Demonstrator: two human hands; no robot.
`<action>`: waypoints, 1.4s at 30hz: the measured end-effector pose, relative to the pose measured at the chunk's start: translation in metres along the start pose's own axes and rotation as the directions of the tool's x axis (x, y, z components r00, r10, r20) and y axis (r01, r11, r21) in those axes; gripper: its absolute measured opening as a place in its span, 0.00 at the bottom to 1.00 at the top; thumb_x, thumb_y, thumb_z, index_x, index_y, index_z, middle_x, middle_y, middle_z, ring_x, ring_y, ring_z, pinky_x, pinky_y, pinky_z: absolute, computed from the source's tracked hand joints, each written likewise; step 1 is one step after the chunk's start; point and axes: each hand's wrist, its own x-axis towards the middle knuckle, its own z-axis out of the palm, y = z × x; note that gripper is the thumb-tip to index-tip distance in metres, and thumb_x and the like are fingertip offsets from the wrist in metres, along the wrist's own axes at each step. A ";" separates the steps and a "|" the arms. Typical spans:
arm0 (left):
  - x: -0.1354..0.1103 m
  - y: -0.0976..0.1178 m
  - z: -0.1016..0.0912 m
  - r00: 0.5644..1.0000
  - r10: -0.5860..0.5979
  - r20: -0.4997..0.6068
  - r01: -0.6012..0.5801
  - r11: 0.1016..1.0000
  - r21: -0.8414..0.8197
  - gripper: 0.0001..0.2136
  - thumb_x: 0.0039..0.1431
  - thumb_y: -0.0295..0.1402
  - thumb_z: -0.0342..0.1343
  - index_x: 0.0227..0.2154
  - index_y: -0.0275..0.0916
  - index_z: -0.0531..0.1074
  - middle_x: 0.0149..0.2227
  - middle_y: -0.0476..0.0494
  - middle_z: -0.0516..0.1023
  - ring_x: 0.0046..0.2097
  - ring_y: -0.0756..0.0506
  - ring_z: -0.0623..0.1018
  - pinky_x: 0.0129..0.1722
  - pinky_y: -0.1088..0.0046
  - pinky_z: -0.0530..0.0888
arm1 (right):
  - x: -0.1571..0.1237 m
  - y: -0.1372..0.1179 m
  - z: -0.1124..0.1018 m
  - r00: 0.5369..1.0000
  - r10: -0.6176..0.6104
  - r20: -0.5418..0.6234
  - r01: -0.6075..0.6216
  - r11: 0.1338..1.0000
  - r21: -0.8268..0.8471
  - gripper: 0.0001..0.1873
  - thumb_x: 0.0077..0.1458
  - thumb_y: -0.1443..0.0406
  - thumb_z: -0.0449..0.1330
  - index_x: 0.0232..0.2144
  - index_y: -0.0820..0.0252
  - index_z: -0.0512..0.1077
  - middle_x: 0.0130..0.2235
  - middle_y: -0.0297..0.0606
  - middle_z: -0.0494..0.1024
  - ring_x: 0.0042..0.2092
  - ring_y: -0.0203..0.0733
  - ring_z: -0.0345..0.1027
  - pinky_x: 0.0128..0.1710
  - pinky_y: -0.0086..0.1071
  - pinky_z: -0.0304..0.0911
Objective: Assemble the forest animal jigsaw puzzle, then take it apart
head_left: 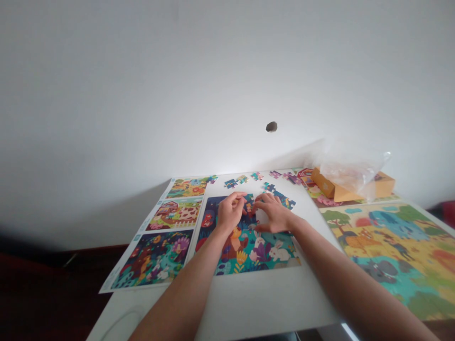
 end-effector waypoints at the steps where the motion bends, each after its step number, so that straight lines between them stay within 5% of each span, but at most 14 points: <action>1: 0.000 -0.001 0.000 1.000 0.011 0.000 -0.011 1.000 0.026 0.10 0.58 0.34 0.53 0.40 0.40 0.76 0.34 0.46 0.80 0.25 0.50 0.77 0.27 0.76 0.73 | 0.000 0.000 0.000 1.000 -0.003 -0.005 0.003 1.000 0.001 0.25 0.41 0.54 0.70 0.43 0.51 0.73 0.52 0.43 0.65 0.55 0.57 0.57 0.55 0.53 0.53; 7: 0.000 -0.003 0.000 0.999 0.050 -0.008 -0.049 0.993 0.105 0.10 0.58 0.33 0.53 0.39 0.41 0.78 0.36 0.45 0.81 0.32 0.47 0.80 0.31 0.75 0.74 | 0.000 0.001 0.000 1.000 -0.010 -0.012 0.010 1.000 -0.004 0.25 0.41 0.55 0.70 0.43 0.51 0.74 0.52 0.43 0.65 0.55 0.57 0.56 0.55 0.54 0.53; 13: 0.000 -0.005 0.000 0.998 0.058 0.000 -0.057 0.994 0.091 0.10 0.58 0.33 0.53 0.40 0.41 0.77 0.36 0.45 0.81 0.28 0.49 0.79 0.29 0.75 0.74 | 0.001 0.001 0.000 1.000 -0.007 -0.017 0.007 1.000 -0.002 0.24 0.41 0.55 0.70 0.42 0.52 0.74 0.51 0.42 0.65 0.55 0.57 0.56 0.54 0.53 0.53; 17: -0.003 0.001 -0.001 0.998 0.057 0.038 -0.057 0.998 0.009 0.13 0.60 0.35 0.52 0.46 0.40 0.73 0.35 0.47 0.79 0.22 0.52 0.75 0.26 0.76 0.72 | 0.001 0.000 0.001 1.000 -0.004 -0.022 0.004 1.000 -0.002 0.23 0.41 0.55 0.70 0.41 0.52 0.74 0.51 0.43 0.66 0.54 0.56 0.57 0.54 0.53 0.54; 24: -0.007 0.007 -0.002 0.980 0.132 0.150 -0.150 0.982 0.114 0.18 0.60 0.33 0.52 0.53 0.43 0.70 0.38 0.46 0.81 0.30 0.49 0.78 0.34 0.74 0.74 | 0.001 0.001 0.002 1.000 0.000 -0.022 0.000 1.000 -0.007 0.26 0.42 0.54 0.69 0.44 0.52 0.74 0.51 0.44 0.66 0.55 0.57 0.57 0.53 0.55 0.55; 42: -0.008 0.007 -0.001 0.980 0.150 0.130 -0.165 0.979 0.121 0.19 0.61 0.32 0.51 0.55 0.44 0.68 0.41 0.46 0.81 0.33 0.48 0.80 0.34 0.74 0.75 | 0.001 0.002 0.002 1.000 -0.005 -0.023 0.005 1.000 -0.014 0.24 0.42 0.53 0.69 0.42 0.53 0.73 0.51 0.44 0.65 0.54 0.57 0.57 0.53 0.54 0.55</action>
